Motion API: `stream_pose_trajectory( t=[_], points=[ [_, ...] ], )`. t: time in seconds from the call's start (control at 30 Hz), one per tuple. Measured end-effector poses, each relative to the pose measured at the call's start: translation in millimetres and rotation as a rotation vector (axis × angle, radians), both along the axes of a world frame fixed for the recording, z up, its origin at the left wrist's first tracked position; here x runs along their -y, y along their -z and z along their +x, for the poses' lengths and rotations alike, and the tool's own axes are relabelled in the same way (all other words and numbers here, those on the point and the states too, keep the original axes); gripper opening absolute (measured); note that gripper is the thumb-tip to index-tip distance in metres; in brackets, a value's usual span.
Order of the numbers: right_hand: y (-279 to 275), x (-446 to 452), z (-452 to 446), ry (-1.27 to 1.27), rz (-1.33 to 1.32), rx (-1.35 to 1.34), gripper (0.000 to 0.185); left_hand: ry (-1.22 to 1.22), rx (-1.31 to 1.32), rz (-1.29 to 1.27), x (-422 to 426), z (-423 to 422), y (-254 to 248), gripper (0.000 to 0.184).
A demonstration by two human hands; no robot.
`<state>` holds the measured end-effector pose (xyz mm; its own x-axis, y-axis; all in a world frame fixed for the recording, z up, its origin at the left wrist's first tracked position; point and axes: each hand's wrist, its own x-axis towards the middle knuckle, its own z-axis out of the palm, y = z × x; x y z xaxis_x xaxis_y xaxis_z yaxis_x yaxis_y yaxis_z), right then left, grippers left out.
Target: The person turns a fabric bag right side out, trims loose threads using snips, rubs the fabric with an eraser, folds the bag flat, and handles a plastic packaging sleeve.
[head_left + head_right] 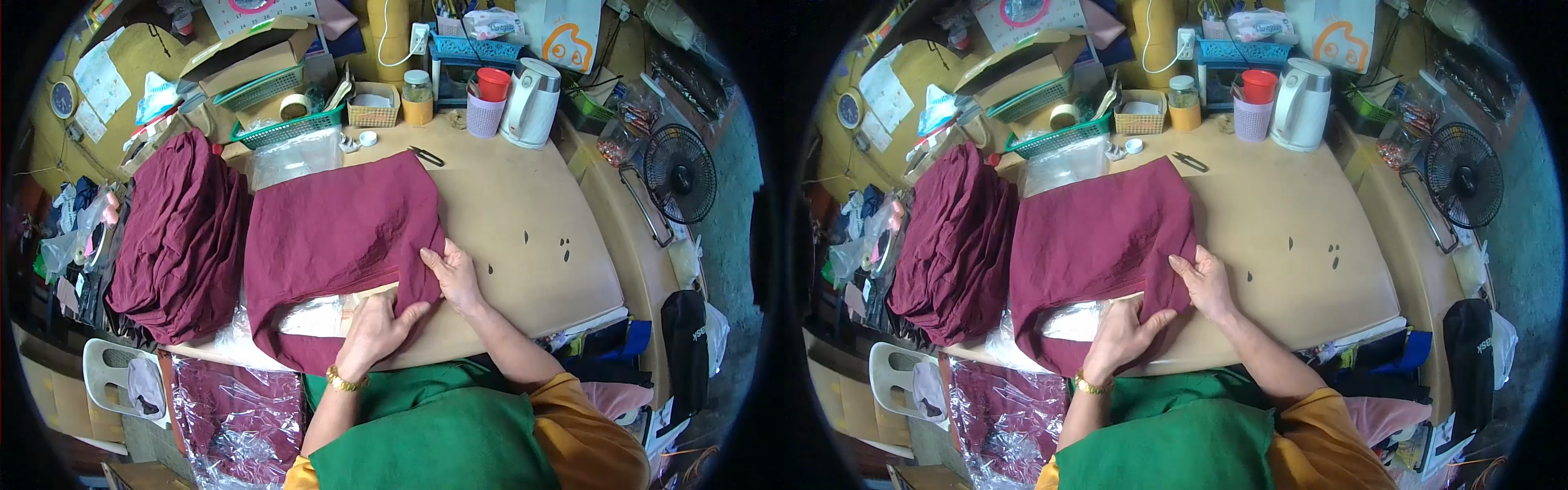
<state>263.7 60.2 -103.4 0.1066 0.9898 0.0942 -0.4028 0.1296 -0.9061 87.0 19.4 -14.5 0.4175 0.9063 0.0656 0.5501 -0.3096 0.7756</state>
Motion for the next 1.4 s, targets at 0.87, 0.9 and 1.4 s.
stream_pose_trajectory(
  t=[0.87,0.9,1.4],
  points=[
    [-6.8,3.3,17.8,-0.265,-0.247,-0.205,0.046,0.09,-0.29,-0.257,6.1,-17.6,-2.0,0.051],
    [-8.9,7.2,14.5,-0.268,-0.241,-0.205,0.046,0.046,-0.32,-0.148,5.1,-13.4,-4.7,0.052],
    [4.0,4.4,-0.8,0.267,-0.288,-0.361,0.037,0.023,-0.267,-0.034,9.9,-8.6,5.0,0.039]
  ],
)
